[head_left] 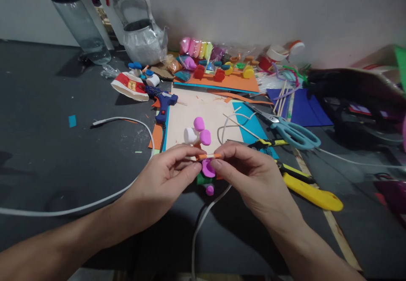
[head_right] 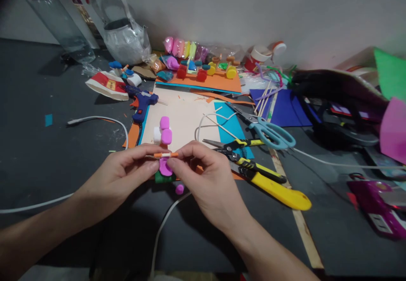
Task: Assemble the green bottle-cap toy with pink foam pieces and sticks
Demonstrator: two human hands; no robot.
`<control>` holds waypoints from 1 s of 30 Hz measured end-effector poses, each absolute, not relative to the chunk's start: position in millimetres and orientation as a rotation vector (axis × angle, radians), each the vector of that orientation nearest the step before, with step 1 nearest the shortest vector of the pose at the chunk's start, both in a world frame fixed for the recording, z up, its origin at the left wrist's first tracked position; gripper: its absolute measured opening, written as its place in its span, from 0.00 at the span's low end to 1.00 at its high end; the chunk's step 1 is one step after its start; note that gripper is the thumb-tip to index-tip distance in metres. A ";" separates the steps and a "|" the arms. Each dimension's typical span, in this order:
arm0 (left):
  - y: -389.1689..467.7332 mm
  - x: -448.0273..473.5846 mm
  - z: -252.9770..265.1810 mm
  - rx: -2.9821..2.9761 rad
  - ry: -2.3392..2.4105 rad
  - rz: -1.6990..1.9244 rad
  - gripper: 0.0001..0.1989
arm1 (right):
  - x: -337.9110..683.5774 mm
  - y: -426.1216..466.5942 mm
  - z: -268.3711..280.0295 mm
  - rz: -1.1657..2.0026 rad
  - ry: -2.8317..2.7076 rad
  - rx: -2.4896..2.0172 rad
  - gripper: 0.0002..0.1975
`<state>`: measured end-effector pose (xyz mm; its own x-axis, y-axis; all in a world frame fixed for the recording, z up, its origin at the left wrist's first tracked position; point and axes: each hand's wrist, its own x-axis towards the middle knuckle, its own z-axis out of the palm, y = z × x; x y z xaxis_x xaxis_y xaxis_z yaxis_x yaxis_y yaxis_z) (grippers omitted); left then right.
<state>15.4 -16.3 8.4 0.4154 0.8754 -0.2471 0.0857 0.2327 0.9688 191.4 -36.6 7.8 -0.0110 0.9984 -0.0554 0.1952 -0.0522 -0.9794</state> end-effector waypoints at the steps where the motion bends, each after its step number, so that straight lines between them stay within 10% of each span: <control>1: -16.3 15.6 8.6 1.209 1.010 0.692 0.11 | 191.4 -36.5 7.8 1.164 -1.336 -1.391 0.07; 30: -18.4 17.2 0.7 1.129 0.980 0.748 0.06 | 191.1 -36.9 3.1 1.356 -1.178 -1.320 0.07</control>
